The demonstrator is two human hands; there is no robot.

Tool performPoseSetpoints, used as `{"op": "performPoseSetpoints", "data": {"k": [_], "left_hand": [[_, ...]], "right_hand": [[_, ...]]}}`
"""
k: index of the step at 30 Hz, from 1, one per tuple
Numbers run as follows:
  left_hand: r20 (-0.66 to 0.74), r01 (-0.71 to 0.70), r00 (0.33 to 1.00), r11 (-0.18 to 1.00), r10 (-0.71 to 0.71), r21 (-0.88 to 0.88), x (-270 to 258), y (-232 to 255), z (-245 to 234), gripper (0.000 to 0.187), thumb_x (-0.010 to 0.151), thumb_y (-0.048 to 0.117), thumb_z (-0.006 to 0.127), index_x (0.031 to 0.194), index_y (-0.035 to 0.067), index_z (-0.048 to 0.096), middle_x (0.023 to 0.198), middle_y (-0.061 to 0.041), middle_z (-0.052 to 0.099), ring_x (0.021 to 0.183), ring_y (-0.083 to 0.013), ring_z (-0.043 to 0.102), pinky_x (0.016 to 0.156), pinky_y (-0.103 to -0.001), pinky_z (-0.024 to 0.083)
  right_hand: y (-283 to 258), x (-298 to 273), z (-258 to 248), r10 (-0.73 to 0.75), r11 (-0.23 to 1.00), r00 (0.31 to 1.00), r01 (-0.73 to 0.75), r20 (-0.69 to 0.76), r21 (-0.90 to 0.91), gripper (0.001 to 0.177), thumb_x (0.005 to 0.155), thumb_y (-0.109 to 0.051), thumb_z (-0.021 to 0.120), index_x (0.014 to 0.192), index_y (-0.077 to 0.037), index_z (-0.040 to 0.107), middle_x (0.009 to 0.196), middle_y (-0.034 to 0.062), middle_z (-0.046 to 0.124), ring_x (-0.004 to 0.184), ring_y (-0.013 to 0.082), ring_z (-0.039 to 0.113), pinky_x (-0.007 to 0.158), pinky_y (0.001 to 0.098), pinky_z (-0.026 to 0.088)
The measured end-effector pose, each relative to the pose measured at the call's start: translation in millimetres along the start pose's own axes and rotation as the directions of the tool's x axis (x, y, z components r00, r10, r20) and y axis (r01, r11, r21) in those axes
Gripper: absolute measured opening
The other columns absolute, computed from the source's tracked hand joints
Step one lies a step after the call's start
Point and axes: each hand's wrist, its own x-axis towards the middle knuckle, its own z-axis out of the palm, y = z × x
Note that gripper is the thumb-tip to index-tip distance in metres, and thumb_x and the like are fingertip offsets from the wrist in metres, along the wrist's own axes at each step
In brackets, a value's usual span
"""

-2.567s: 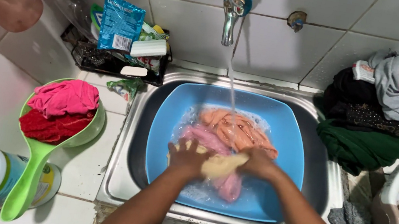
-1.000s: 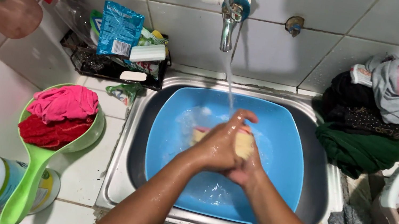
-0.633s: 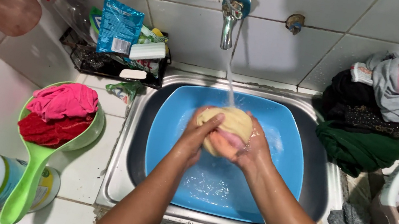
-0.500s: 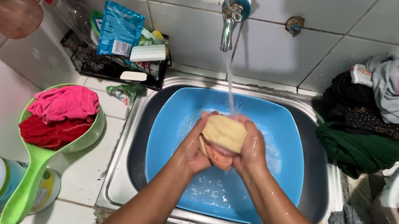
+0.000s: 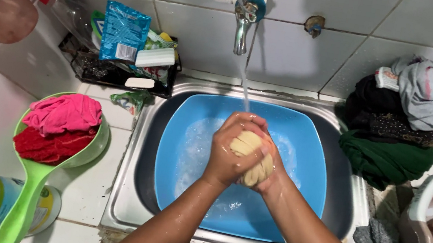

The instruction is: The person hand-washes several pieces of clothing in a blue basin placed in a sink. They scrub and rinse a green cloth, a dark patterned cloth, and a grey cloth, then rinse the basin and wash additional light-colored items before placing them in a separate basin.

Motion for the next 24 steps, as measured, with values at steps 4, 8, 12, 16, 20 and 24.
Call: {"op": "performPoseSetpoints", "data": {"k": [4, 8, 12, 16, 20, 24], "left_hand": [[-0.217, 0.332, 0.881, 0.876, -0.421, -0.35, -4, -16, 6, 0.023, 0.083, 0.011, 0.074, 0.103, 0.004, 0.065, 0.108, -0.009, 0.073, 0.103, -0.0199, 0.07, 0.092, -0.03, 0.057], [-0.326, 0.41, 0.615, 0.643, -0.718, -0.647, -14, -50, 9, 0.021, 0.088, 0.01, 0.074, 0.102, 0.0, 0.062, 0.096, -0.011, 0.066, 0.088, -0.0223, 0.065, 0.078, -0.035, 0.057], [-0.019, 0.492, 0.534, 0.328, -0.846, -0.806, -22, -83, 3, 0.019, 0.09, 0.018, 0.063, 0.098, 0.0, 0.063, 0.092, -0.014, 0.068, 0.08, -0.0259, 0.069, 0.073, -0.038, 0.059], [0.461, 0.641, 0.505, -0.04, -0.73, -0.766, -24, -109, -4, 0.027, 0.092, 0.023, 0.054, 0.104, 0.002, 0.066, 0.097, -0.013, 0.071, 0.082, -0.0233, 0.072, 0.074, -0.039, 0.063], [0.569, 0.875, 0.259, -0.06, -0.78, -0.48, -38, -124, -17, 0.028, 0.098, 0.03, 0.059, 0.103, 0.004, 0.066, 0.093, -0.014, 0.072, 0.077, -0.0246, 0.073, 0.064, -0.042, 0.062], [0.618, 0.931, 0.207, -0.041, -0.759, -0.362, -61, -129, -10, 0.026, 0.098, 0.025, 0.056, 0.108, 0.003, 0.066, 0.099, -0.015, 0.072, 0.081, -0.0257, 0.074, 0.067, -0.044, 0.064]], "right_hand": [[-2, 3, 21, -0.33, 0.937, 0.78, 0.2, -0.531, -0.288, 0.036, 0.088, -0.045, 0.061, 0.101, -0.012, 0.065, 0.092, 0.008, 0.073, 0.076, 0.0245, 0.076, 0.068, 0.0392, 0.064], [8, 6, 36, -0.813, 0.517, 0.481, 0.336, -0.329, -0.787, 0.021, 0.087, -0.018, 0.08, 0.086, -0.006, 0.063, 0.082, 0.0074, 0.068, 0.069, 0.0184, 0.065, 0.06, 0.0352, 0.056], [18, 1, 43, -0.869, -0.095, 0.476, 0.102, 0.132, -0.99, 0.024, 0.084, -0.011, 0.082, 0.074, -0.004, 0.062, 0.072, 0.0065, 0.065, 0.064, 0.0152, 0.056, 0.058, 0.031, 0.049], [17, -10, 44, -0.63, -0.621, 0.558, 0.056, 0.541, -0.781, 0.023, 0.077, -0.009, 0.077, 0.073, -0.003, 0.055, 0.073, 0.0106, 0.058, 0.063, 0.0244, 0.058, 0.06, 0.0357, 0.048], [21, -24, 44, -0.428, -0.687, 0.715, 0.139, 0.552, -0.713, 0.021, 0.074, -0.012, 0.072, 0.072, -0.004, 0.053, 0.073, 0.0115, 0.058, 0.067, 0.0297, 0.06, 0.061, 0.0393, 0.05], [30, -47, 50, -0.547, -0.538, 0.802, -0.118, 0.24, -0.835, 0.022, 0.08, -0.017, 0.073, 0.078, -0.003, 0.057, 0.079, 0.0114, 0.061, 0.072, 0.0302, 0.064, 0.069, 0.0406, 0.054]]}}
